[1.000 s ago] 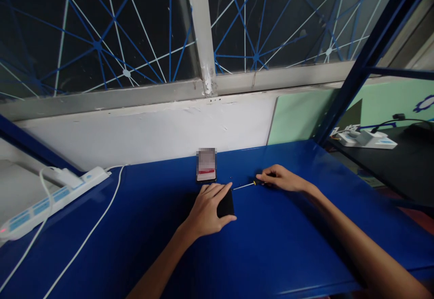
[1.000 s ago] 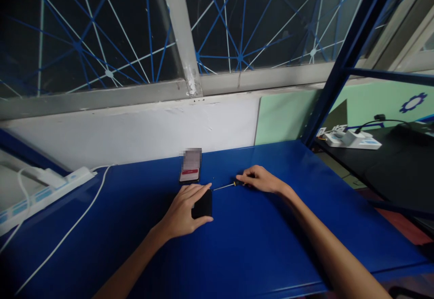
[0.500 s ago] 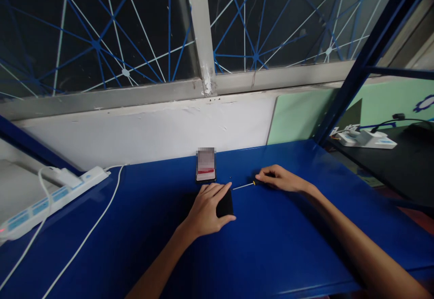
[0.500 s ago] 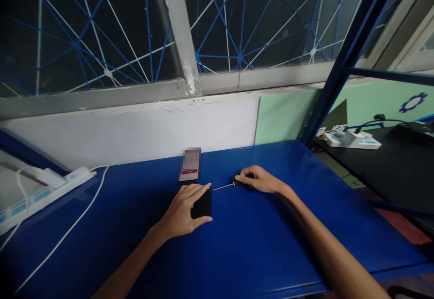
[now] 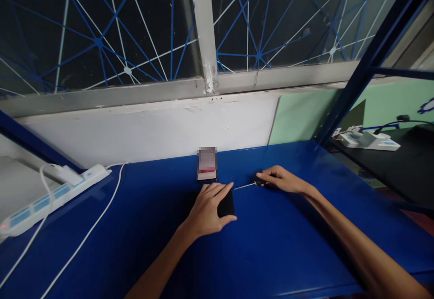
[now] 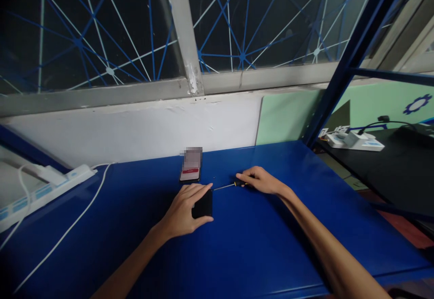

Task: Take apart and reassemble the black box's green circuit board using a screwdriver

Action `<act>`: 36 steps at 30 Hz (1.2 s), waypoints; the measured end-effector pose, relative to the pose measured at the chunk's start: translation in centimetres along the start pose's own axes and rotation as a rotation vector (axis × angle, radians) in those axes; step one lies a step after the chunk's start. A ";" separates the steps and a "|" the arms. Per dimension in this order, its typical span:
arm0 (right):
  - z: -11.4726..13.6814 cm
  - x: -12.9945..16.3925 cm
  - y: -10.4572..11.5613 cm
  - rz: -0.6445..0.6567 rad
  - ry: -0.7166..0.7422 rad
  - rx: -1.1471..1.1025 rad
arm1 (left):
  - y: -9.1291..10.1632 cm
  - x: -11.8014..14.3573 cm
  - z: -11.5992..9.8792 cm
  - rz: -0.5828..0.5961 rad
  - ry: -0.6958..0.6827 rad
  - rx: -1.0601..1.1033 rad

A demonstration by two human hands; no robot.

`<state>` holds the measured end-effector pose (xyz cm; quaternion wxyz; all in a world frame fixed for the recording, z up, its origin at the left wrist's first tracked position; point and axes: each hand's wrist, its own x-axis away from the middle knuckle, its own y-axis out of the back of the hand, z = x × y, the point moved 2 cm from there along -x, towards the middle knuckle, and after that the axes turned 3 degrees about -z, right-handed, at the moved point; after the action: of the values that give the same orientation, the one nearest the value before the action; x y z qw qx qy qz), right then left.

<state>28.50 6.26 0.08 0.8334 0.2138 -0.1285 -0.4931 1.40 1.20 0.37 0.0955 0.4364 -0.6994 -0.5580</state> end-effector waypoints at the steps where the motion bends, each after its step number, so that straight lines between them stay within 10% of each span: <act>1: 0.0 0.0 0.0 -0.002 0.014 -0.007 | 0.0 0.0 0.0 -0.001 -0.001 0.002; 26: -0.6 0.0 -0.7 0.053 -0.100 -0.057 | -0.3 0.0 0.3 -0.002 -0.002 -0.008; 36: 0.6 -0.1 -0.6 -0.080 0.077 0.149 | 0.1 -0.2 0.5 -0.016 0.006 -0.025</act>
<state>27.76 5.94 0.32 0.7991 0.2993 -0.1240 -0.5065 1.17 1.73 0.31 0.0984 0.4423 -0.6886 -0.5662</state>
